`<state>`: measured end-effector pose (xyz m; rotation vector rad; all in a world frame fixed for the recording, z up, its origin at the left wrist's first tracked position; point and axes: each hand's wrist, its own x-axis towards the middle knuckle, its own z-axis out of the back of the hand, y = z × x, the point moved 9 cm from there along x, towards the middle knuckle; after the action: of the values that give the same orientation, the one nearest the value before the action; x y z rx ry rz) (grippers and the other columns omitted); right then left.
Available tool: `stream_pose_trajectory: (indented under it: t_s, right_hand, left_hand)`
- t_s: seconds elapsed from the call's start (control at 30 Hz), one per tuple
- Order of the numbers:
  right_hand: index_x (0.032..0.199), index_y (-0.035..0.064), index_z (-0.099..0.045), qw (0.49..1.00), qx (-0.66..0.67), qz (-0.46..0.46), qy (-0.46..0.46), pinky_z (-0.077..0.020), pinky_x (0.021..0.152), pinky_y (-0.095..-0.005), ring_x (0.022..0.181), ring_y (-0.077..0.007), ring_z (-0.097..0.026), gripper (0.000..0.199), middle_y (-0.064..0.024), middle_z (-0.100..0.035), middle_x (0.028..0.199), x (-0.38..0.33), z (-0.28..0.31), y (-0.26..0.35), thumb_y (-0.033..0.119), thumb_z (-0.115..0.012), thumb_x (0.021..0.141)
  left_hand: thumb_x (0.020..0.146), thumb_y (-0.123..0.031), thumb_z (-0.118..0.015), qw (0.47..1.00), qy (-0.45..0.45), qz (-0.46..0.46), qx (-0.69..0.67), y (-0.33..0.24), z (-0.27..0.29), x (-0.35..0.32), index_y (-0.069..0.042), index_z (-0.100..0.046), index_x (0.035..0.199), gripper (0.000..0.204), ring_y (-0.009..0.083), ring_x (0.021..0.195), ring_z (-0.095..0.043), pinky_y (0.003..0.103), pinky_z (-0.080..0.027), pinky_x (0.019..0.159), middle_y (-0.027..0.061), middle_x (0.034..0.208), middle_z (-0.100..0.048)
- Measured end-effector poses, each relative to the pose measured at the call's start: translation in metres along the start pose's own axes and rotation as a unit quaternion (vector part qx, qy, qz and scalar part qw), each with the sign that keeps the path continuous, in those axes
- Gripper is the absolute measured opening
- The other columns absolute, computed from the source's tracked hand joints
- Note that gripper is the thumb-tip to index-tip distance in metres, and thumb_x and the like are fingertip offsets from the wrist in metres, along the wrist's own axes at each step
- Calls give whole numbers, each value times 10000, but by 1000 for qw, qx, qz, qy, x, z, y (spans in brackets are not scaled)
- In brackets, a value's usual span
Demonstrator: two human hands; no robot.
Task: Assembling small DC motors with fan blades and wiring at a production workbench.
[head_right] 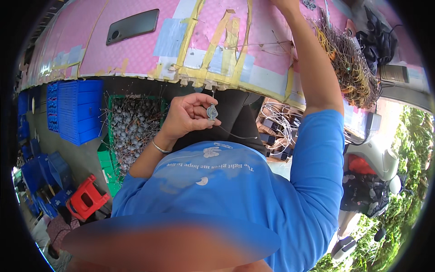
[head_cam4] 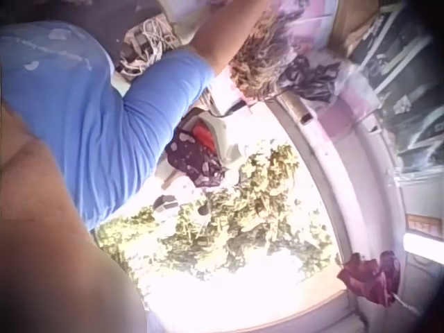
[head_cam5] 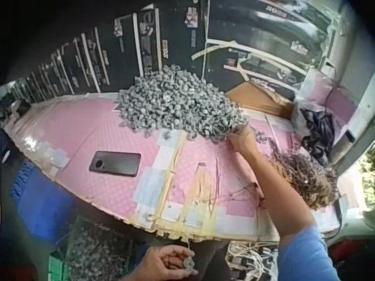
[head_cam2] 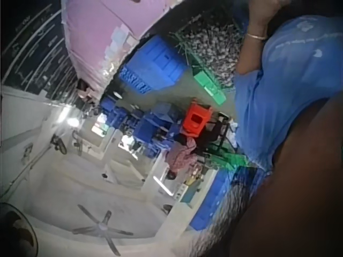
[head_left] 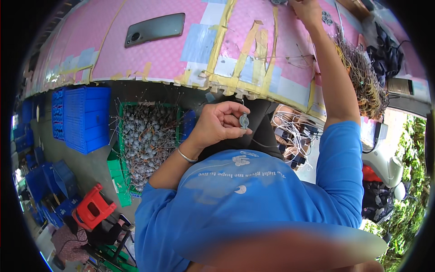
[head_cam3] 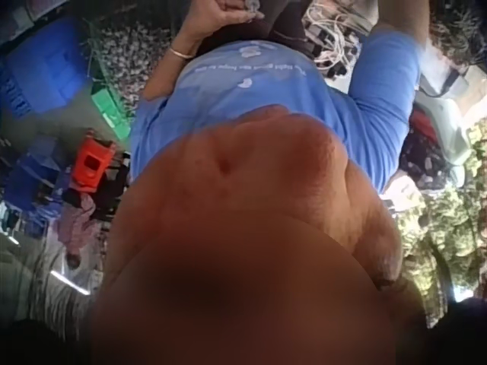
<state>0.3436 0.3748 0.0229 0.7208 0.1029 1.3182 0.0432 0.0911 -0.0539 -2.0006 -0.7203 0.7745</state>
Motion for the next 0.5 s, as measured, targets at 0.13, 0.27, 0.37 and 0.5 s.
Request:
stream_pose_trajectory:
  t_s: [0.13, 0.27, 0.37, 0.5]
  right_hand:
    - [816, 73, -745, 994, -53, 45, 80, -538, 629, -402, 655, -299, -683, 207, -175, -681, 691, -36, 19, 41, 267, -701, 757]
    - [821, 73, -744, 978, -142, 141, 51, -538, 642, -399, 671, -322, -678, 192, -181, -686, 735, -35, 10, 24, 248, -712, 748]
    - [823, 60, -737, 880, 365, 281, 118, -534, 662, -421, 716, -344, -672, 208, -196, -684, 789, -37, 14, 17, 250, -717, 741]
    - [1077, 110, -722, 955, -200, 210, 55, -548, 764, -365, 816, -295, -697, 262, -156, -714, 911, -48, 2, 15, 249, -678, 860]
  left_hand:
    - [754, 104, -732, 1000, -6, -16, -8, -3, 11, 2, 72, -573, 1162, 440, 245, 868, -721, 275, -601, 694, 124, 940, -674]
    - [755, 106, -729, 1000, -1, -25, -3, -10, 2, 3, 70, -580, 1155, 429, 244, 867, -721, 275, -601, 696, 128, 943, -678]
    - [754, 112, -728, 999, -5, -32, -3, -13, -5, -1, 69, -586, 1148, 421, 243, 866, -721, 280, -602, 703, 127, 938, -680]
    - [753, 119, -719, 995, -35, -92, -3, -21, -9, -12, 69, -590, 1146, 417, 215, 873, -713, 290, -590, 761, 116, 938, -685]
